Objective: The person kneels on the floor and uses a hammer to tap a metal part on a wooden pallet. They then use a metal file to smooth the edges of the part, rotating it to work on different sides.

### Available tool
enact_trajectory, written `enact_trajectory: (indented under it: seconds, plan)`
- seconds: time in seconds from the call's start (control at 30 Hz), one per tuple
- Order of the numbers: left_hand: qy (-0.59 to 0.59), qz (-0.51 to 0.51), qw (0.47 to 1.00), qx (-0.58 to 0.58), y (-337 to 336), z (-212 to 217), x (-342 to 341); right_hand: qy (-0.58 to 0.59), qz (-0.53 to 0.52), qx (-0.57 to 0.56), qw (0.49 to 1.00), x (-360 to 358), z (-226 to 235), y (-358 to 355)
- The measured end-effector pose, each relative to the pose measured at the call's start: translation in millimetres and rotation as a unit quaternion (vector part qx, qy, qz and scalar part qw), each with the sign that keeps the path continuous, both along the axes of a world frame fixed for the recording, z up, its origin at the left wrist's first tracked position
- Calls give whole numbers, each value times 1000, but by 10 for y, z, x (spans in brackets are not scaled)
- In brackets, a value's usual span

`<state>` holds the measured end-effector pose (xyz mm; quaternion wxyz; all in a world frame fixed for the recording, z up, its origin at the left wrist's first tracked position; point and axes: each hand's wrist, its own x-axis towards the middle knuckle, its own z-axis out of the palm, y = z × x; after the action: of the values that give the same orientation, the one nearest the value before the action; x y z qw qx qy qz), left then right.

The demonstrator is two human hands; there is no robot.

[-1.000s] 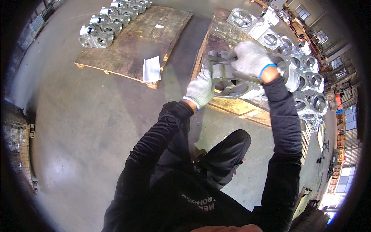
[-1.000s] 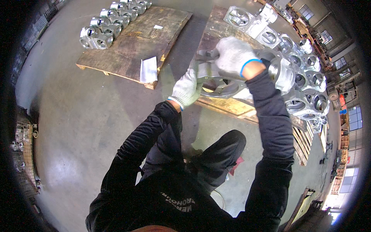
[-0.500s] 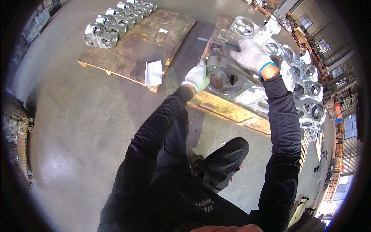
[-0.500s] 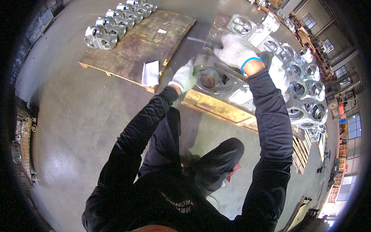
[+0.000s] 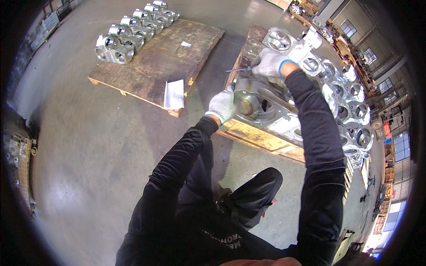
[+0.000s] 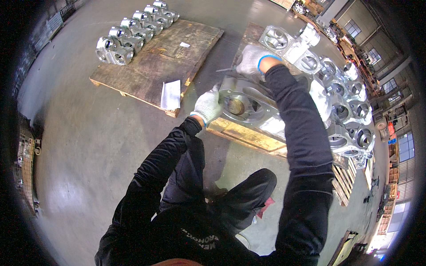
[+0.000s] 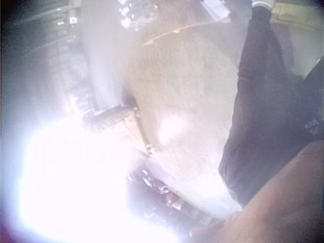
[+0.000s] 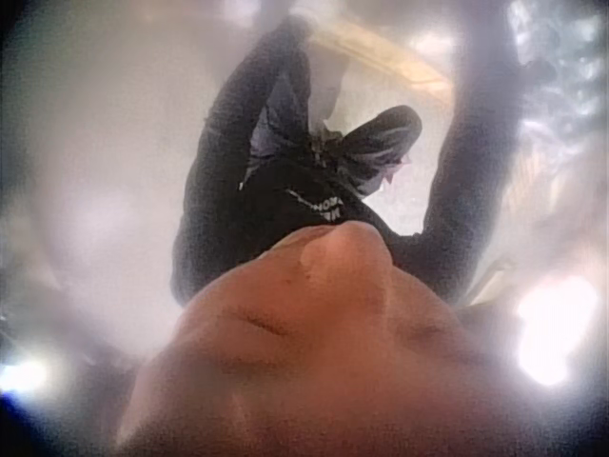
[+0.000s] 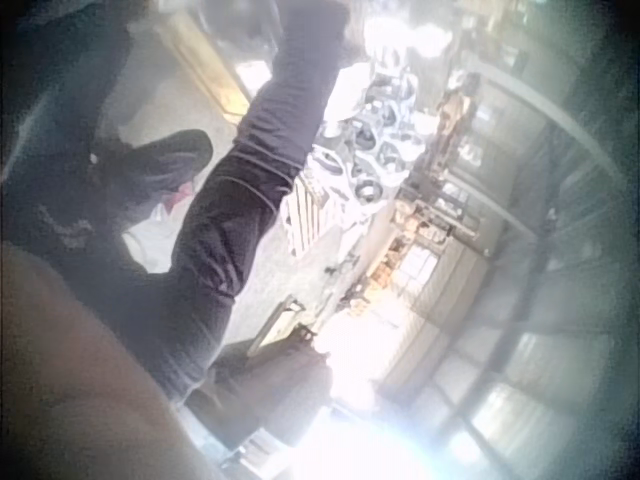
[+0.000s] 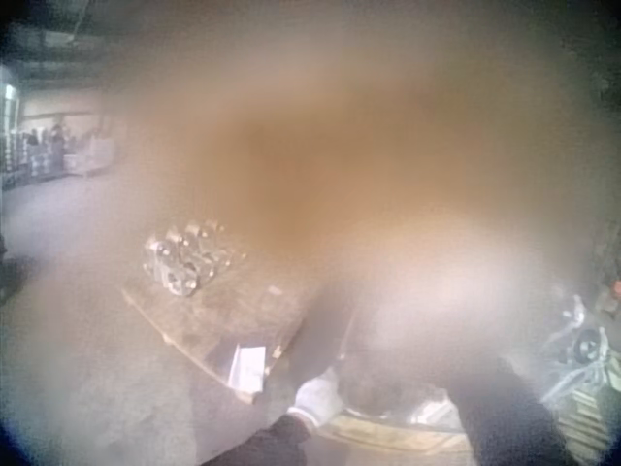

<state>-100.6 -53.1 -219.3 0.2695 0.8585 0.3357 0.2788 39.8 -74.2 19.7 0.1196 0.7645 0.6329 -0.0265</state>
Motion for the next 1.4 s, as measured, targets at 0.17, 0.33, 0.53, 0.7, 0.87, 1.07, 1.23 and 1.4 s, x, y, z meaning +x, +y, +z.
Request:
enact_trajectory:
  seconds: [0.17,0.33,0.53,0.7,0.87,1.07,1.23,1.4]
  plan:
    - [4,-6,1000,-18,-4,40,-34,7,-24,-93,995,-220,219,42]
    - [-10,-7,1000,-25,-9,46,-37,-48,104,-3,993,-297,-69,-3]
    - [-29,-4,999,11,-31,0,-37,-14,42,21,999,69,-169,-14]
    - [-6,-18,1000,-15,2,24,-41,-29,28,-33,999,89,-268,192]
    - [-22,-18,1000,-13,-15,42,-59,-2,33,-47,998,87,-191,119]
    - [-22,-24,999,-25,-12,61,-70,-40,95,13,995,-75,-327,-162]
    - [-7,-14,1000,-20,-56,93,-107,-82,136,4,987,33,-254,-221]
    - [-8,-29,999,-31,-20,98,-96,-123,193,28,973,9,-233,-248]
